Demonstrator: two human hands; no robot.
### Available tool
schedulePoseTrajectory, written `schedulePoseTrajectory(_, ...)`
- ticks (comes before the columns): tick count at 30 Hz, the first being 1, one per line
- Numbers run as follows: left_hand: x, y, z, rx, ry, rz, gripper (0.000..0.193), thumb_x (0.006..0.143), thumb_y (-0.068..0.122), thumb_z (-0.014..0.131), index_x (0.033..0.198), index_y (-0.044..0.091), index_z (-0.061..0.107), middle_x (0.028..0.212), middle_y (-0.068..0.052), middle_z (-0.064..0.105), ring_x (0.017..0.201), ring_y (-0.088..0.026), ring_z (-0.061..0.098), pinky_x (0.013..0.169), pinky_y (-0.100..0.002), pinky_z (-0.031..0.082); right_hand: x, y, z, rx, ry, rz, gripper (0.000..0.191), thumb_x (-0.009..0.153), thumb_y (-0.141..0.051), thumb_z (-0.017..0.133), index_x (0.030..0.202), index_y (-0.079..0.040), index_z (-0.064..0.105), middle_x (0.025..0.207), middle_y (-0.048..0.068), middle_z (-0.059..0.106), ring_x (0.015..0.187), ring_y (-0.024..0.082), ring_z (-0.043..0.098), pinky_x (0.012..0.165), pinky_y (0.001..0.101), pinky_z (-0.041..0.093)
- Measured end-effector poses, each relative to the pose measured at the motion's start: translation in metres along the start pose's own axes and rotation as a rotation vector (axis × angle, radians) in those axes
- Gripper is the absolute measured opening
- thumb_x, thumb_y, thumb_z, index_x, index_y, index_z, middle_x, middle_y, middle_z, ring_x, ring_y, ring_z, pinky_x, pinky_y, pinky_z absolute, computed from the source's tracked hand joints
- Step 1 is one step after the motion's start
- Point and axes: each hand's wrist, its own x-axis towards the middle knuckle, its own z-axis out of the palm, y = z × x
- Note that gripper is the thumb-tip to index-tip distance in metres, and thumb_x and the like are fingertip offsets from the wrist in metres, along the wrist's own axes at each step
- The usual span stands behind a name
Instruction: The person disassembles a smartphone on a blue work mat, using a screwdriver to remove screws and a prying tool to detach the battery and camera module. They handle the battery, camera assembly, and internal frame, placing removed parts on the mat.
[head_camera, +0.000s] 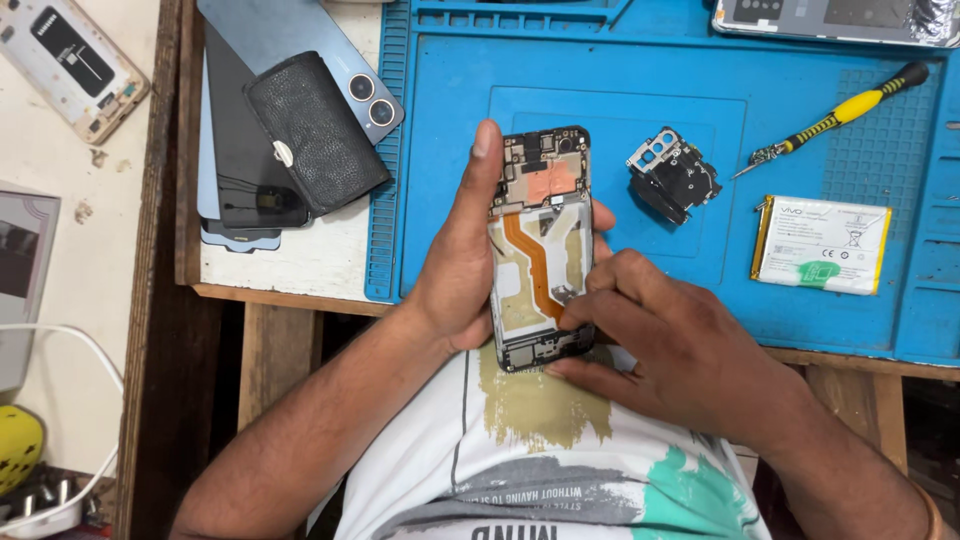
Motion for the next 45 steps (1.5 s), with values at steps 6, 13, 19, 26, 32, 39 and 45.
schedulePoseTrajectory(6,0.005,0.002,0.001,-0.013,-0.044,-0.04,0.095,0.096,0.082,0.032,0.11,-0.005,0.068,0.087,-0.016,0.07,0.068,-0.025,0.071,0.06,-0.037,0.063,0.001,0.001,0.0,-0.047,0.0,0.042,0.04,0.071,-0.034,0.088,0.093,-0.009,0.067,0.097,0.007,0.056,0.078,0.024,0.068,0.063,0.039,0.058)
schedulePoseTrajectory(13,0.007,0.004,0.004,0.05,-0.007,-0.067,0.096,0.095,0.08,0.029,0.11,-0.007,0.067,0.086,-0.018,0.07,0.067,-0.026,0.073,0.056,-0.037,0.064,0.0,0.003,0.003,-0.146,0.04,-0.05,0.05,0.072,-0.04,0.087,0.096,-0.005,0.062,0.098,0.011,0.053,0.077,0.027,0.067,0.063,0.0423,0.057)
schedulePoseTrajectory(19,0.006,0.004,0.004,0.066,-0.029,-0.061,0.094,0.098,0.079,0.031,0.11,-0.007,0.066,0.086,-0.019,0.071,0.067,-0.026,0.073,0.056,-0.036,0.063,-0.001,0.004,0.005,-0.195,0.045,-0.093,0.049,0.074,-0.043,0.085,0.095,-0.006,0.061,0.1,0.013,0.053,0.074,0.028,0.066,0.062,0.0446,0.055)
schedulePoseTrajectory(26,0.007,0.001,0.003,0.098,0.015,-0.051,0.094,0.097,0.078,0.029,0.109,-0.006,0.067,0.086,-0.019,0.071,0.071,-0.024,0.074,0.059,-0.035,0.065,-0.001,0.005,0.006,-0.19,0.026,-0.081,0.048,0.074,-0.046,0.084,0.091,-0.008,0.06,0.097,0.011,0.052,0.074,0.027,0.066,0.063,0.0444,0.055)
schedulePoseTrajectory(32,0.007,0.003,-0.001,-0.022,-0.014,-0.08,0.097,0.097,0.081,0.028,0.111,-0.006,0.068,0.088,-0.018,0.072,0.073,-0.024,0.074,0.063,-0.036,0.065,0.0,0.005,0.005,-0.106,0.078,-0.086,0.047,0.071,-0.041,0.088,0.095,-0.007,0.066,0.098,0.009,0.056,0.08,0.024,0.068,0.067,0.0405,0.058)
schedulePoseTrajectory(39,0.009,0.003,-0.004,-0.054,-0.03,-0.04,0.094,0.098,0.08,0.028,0.115,-0.004,0.067,0.091,-0.021,0.073,0.079,-0.026,0.076,0.07,-0.038,0.066,-0.002,0.004,-0.003,-0.053,0.092,-0.068,0.04,0.07,-0.034,0.087,0.1,-0.011,0.076,0.102,0.003,0.065,0.082,0.02,0.071,0.07,0.0365,0.058)
schedulePoseTrajectory(45,0.009,0.001,-0.006,-0.05,-0.038,-0.02,0.092,0.1,0.079,0.028,0.115,-0.004,0.066,0.092,-0.022,0.072,0.08,-0.027,0.076,0.071,-0.038,0.065,-0.004,0.001,-0.006,-0.061,0.068,-0.116,0.033,0.078,-0.033,0.083,0.102,-0.011,0.076,0.102,0.001,0.07,0.085,0.019,0.072,0.077,0.0386,0.056)
